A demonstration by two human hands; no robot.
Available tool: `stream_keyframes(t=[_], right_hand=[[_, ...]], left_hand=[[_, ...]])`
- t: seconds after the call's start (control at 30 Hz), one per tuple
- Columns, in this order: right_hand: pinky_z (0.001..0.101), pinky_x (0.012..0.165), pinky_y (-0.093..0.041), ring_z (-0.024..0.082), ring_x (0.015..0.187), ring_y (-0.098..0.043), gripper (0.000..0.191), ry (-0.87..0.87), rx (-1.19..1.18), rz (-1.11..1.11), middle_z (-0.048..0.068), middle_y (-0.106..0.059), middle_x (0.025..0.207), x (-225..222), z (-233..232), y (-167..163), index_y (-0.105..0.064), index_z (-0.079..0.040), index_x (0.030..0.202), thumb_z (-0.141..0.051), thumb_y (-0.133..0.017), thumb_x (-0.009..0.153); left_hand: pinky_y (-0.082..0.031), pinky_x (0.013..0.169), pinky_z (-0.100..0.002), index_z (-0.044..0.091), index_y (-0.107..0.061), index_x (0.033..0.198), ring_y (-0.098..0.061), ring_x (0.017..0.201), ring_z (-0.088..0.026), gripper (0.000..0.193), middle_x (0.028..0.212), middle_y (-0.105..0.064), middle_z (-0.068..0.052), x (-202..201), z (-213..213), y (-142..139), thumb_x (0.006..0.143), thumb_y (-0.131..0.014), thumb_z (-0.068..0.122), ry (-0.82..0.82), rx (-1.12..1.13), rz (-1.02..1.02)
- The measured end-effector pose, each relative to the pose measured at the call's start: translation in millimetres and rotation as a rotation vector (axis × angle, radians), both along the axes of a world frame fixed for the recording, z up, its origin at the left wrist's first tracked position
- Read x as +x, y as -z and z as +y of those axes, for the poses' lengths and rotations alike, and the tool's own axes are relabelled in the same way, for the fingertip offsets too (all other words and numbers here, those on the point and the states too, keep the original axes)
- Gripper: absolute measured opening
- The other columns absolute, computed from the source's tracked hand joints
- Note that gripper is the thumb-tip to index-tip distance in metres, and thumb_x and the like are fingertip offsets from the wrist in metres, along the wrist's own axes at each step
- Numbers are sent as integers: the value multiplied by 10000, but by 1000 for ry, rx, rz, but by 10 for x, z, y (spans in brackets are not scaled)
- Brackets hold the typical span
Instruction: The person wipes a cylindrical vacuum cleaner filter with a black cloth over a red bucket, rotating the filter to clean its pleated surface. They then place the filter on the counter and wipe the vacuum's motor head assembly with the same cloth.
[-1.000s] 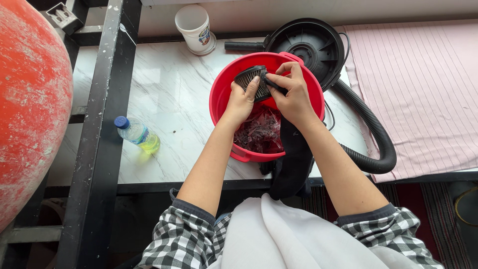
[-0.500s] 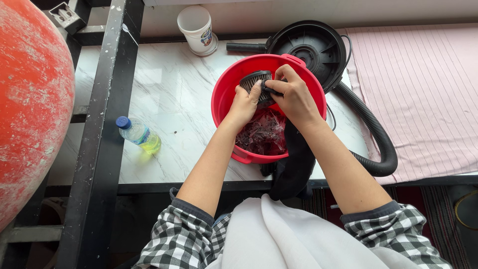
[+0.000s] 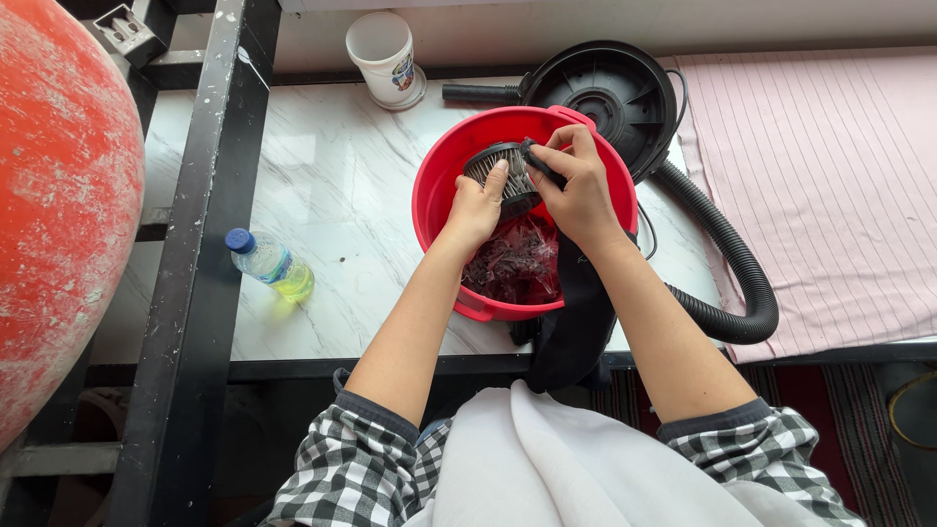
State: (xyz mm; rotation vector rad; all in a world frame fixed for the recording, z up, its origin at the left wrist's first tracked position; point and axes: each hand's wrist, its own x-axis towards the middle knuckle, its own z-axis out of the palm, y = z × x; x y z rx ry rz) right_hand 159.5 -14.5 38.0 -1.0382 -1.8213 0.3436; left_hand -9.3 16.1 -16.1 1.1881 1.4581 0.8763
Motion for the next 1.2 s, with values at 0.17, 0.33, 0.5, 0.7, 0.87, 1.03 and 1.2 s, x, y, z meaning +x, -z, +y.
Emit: stream_keyframes(t=[0.17, 0.33, 0.5, 0.7, 0.87, 1.03, 1.2], right_hand=[[327, 839, -520, 209, 946, -574, 279, -21, -129, -79, 107, -509, 1194, -27, -14, 48, -733, 12, 1189, 12, -743, 910], [318, 943, -508, 234, 1096, -575, 242, -69, -193, 77, 100, -506, 1174, -91, -2, 144, -730, 16, 1160, 31, -724, 919], [321, 922, -505, 248, 1077, -576, 262, -20, -181, 103, 108, -498, 1155, -64, 40, 175, -739, 11, 1134, 56, -725, 876], [347, 861, -529, 238, 1002, -622, 278, 57, -153, -82, 115, -527, 1160, -42, 46, 253, -733, 11, 1075, 116, -673, 825], [320, 863, -523, 234, 986, -628, 180, 137, -193, 45, 88, -565, 1077, 5, 61, 285, -738, 19, 1008, 96, -696, 851], [300, 878, -513, 209, 1024, -605, 188, 106, -224, 242, 67, -542, 1111, 35, 15, 245, -733, 14, 1090, 37, -715, 905], [321, 902, -517, 231, 1080, -583, 254, 63, -182, 87, 99, -496, 1162, -29, -32, 230, -730, 8, 1163, 18, -732, 909]], left_hand=[[-578, 897, -346, -152, -360, 1286, -707, 1072, -288, 848, 1152, -660, -274, 42, 18, 48, 952, -484, 617, 33, 19, 40], [-570, 869, -337, -171, -372, 1236, -721, 1042, -285, 791, 1104, -681, -271, 20, 66, 162, 976, -523, 561, -9, 108, 77], [-561, 873, -339, -162, -369, 1251, -698, 1068, -284, 801, 1147, -668, -266, -11, 87, 201, 965, -550, 564, 22, 133, -10], [-571, 887, -353, -155, -387, 1258, -707, 1095, -296, 809, 1180, -664, -285, -72, 38, 98, 933, -561, 565, 88, 84, 153], [-537, 963, -369, -177, -335, 1320, -673, 1162, -332, 896, 1239, -629, -321, -65, 27, 44, 958, -542, 616, 79, -5, 186], [-540, 965, -366, -166, -358, 1320, -676, 1169, -332, 902, 1251, -631, -318, -46, 40, 76, 946, -525, 637, 70, -19, 140], [-560, 936, -360, -157, -377, 1294, -700, 1135, -329, 871, 1211, -653, -302, -15, 19, 81, 941, -547, 621, 65, 35, 129]])
